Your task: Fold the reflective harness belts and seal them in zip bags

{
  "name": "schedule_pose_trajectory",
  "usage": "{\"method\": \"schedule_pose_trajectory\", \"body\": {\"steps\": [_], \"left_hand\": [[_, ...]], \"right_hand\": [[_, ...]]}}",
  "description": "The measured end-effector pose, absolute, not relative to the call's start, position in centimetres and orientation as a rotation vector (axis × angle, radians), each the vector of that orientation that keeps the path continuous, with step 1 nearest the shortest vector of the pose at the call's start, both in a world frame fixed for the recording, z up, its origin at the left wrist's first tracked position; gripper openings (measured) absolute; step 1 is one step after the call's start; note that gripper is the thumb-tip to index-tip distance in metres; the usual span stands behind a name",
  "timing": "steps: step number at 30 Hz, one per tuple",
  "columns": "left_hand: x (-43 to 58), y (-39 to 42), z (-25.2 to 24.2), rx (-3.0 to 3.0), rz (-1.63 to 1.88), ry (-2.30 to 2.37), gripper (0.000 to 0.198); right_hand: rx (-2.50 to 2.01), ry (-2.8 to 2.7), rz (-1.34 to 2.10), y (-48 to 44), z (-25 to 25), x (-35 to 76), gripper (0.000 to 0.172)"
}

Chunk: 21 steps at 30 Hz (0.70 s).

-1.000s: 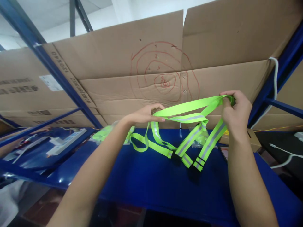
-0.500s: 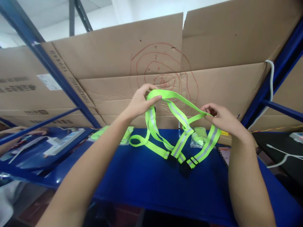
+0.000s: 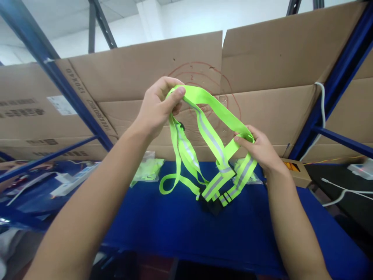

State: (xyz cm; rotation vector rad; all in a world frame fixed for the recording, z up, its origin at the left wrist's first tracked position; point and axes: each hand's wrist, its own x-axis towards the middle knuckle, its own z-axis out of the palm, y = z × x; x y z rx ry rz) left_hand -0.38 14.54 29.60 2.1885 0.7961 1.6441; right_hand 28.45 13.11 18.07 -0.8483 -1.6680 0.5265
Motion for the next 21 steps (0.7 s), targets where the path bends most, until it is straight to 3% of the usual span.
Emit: {"method": "schedule_pose_trajectory", "body": {"steps": [4, 7, 10, 15, 21], "left_hand": [[-0.7, 13.6, 31.0, 2.298, 1.717, 0.962, 0.045], [-0.7, 12.9, 31.5, 2.372, 1.767, 1.013, 0.051], [-0.6, 12.4, 32.0, 2.443, 1.833, 0.970, 0.051], [-0.4, 11.5, 33.1, 2.478, 1.861, 1.003, 0.051], [-0.3, 12.2, 33.3, 2.435, 1.835, 0.933, 0.036]], "right_hand": [[-0.976, -1.535, -0.020, 12.4, 18.5, 28.3, 0.008], [-1.060, -1.451, -0.334, 11.6, 18.7, 28.3, 0.019], [-1.125, -1.409, -0.403, 10.8, 18.9, 28.3, 0.030], [-1.094, -1.458, -0.321, 10.8, 19.1, 28.3, 0.027], [-0.793, -1.525, 0.488, 11.9, 18.7, 27.9, 0.018]]}}
